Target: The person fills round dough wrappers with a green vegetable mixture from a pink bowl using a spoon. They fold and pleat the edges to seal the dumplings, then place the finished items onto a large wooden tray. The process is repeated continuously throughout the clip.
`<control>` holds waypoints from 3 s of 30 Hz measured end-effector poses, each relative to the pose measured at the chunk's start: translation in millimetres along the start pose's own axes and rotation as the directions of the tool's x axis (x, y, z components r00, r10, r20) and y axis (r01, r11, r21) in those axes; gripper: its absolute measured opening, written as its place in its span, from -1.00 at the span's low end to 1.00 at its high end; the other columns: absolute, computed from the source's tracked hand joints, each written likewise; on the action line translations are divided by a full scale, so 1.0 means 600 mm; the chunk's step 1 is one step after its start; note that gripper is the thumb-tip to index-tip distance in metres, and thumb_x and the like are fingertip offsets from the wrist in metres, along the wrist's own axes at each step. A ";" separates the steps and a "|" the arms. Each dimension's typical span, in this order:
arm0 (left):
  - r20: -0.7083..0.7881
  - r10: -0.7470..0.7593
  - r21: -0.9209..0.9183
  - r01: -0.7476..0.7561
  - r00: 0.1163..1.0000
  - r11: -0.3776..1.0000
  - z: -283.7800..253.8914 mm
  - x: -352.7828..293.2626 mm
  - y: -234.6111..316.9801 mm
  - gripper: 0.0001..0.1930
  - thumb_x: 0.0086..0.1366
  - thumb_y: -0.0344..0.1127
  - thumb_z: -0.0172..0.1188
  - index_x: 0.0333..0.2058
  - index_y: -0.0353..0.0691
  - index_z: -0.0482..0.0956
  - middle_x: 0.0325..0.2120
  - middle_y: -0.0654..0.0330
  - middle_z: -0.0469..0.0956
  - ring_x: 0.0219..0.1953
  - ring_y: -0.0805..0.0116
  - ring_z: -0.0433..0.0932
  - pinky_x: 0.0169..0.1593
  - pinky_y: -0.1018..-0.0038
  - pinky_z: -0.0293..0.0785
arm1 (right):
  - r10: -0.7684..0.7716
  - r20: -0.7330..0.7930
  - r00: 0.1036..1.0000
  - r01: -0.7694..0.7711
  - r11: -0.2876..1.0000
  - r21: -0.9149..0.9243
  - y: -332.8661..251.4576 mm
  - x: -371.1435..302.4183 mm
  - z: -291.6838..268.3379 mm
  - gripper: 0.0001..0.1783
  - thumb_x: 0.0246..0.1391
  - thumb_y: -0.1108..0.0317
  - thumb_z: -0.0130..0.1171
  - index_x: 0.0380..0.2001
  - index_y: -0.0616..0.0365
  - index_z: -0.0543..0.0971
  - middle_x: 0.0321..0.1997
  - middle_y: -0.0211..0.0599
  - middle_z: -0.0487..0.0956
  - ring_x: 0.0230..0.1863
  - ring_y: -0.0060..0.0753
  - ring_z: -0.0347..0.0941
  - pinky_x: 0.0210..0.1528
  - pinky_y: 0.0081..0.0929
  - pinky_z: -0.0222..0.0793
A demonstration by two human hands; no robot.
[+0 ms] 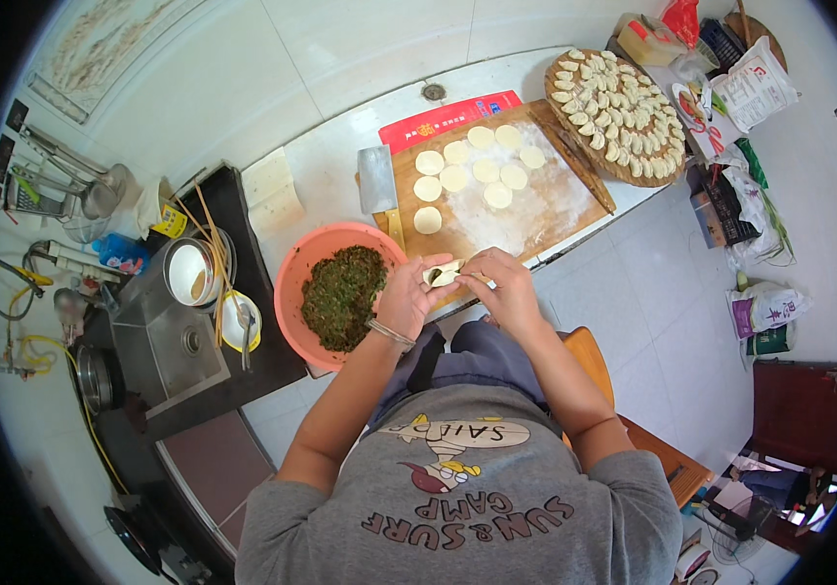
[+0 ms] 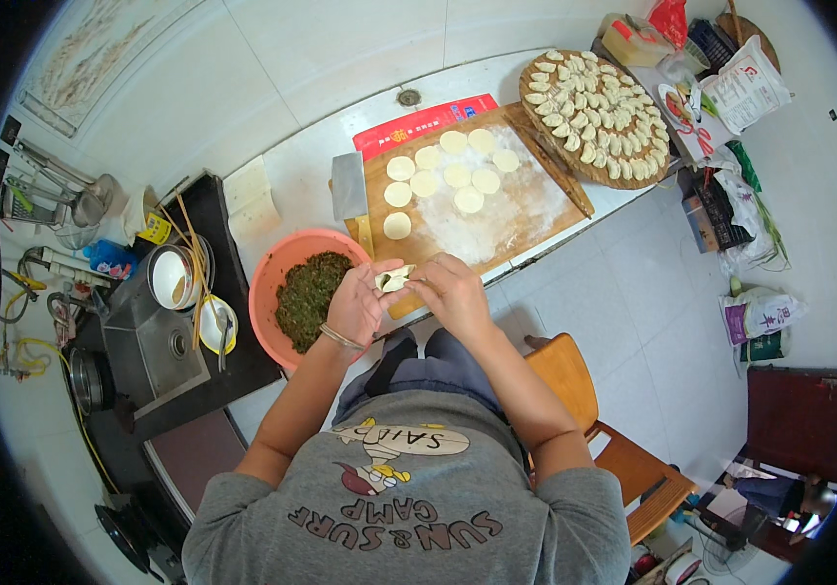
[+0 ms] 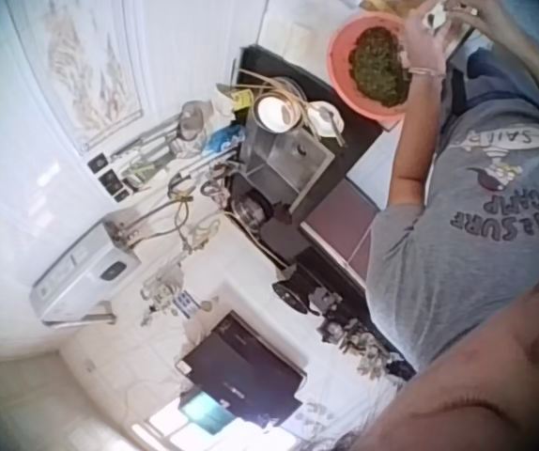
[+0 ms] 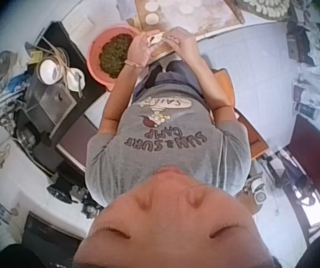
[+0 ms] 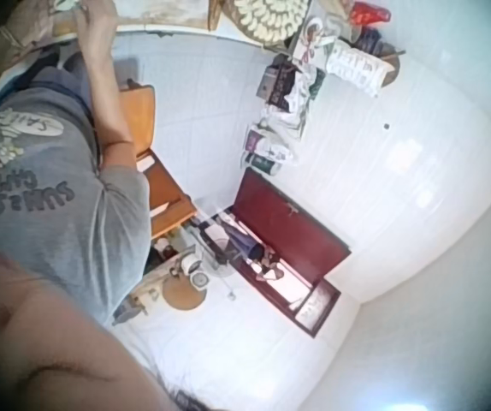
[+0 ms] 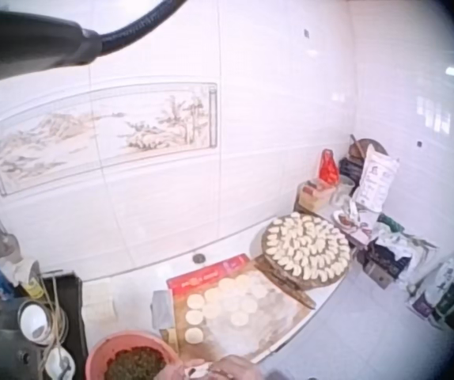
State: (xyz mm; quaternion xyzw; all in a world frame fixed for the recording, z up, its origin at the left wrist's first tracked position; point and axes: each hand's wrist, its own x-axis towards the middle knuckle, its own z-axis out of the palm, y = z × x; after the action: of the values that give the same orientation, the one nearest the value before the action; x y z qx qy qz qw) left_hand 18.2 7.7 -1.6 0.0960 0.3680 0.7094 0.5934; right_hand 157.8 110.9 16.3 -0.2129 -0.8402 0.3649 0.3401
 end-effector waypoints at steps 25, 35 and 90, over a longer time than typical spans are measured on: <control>-0.003 0.000 0.162 0.000 1.000 0.987 0.001 -0.006 -0.002 -0.52 0.38 -0.16 -0.27 -0.03 -0.53 0.35 -0.05 -0.05 0.39 0.01 0.23 0.41 0.12 0.33 0.38 | 0.175 0.052 0.983 -0.178 0.981 0.071 0.004 -0.008 -0.002 -0.82 -0.14 0.52 0.27 -0.37 0.29 0.58 -0.51 -0.21 0.52 -0.51 -0.31 0.45 -0.46 -0.46 0.36; -0.034 0.015 0.041 -0.014 0.999 0.999 0.006 -0.009 -0.004 -0.57 0.37 -0.22 -0.17 -0.10 -0.57 0.41 -0.12 -0.08 0.45 -0.05 0.17 0.48 0.08 0.27 0.46 | 0.057 0.047 0.997 -0.057 0.998 0.017 -0.016 -0.004 -0.006 -0.90 -0.14 0.54 0.24 -0.47 0.27 0.55 -0.52 -0.19 0.48 -0.46 -0.17 0.43 -0.41 -0.36 0.35; 0.111 -0.091 0.241 0.062 0.990 0.969 0.011 -0.013 -0.031 -0.47 0.40 -0.04 -0.29 0.14 -0.36 0.22 -0.01 0.08 0.40 0.01 0.33 0.42 0.10 0.37 0.34 | 0.068 0.138 0.988 -0.071 0.997 0.018 -0.032 -0.005 -0.023 -0.90 -0.13 0.55 0.21 -0.45 0.22 0.55 -0.50 -0.19 0.51 -0.44 -0.16 0.48 -0.40 -0.35 0.39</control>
State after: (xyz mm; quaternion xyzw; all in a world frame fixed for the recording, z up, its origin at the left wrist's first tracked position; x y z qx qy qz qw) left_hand 38.2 3.9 -6.4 0.1948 0.4167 0.6299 0.6258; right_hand 168.0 103.3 36.3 -0.2124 -0.8495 0.3999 0.2708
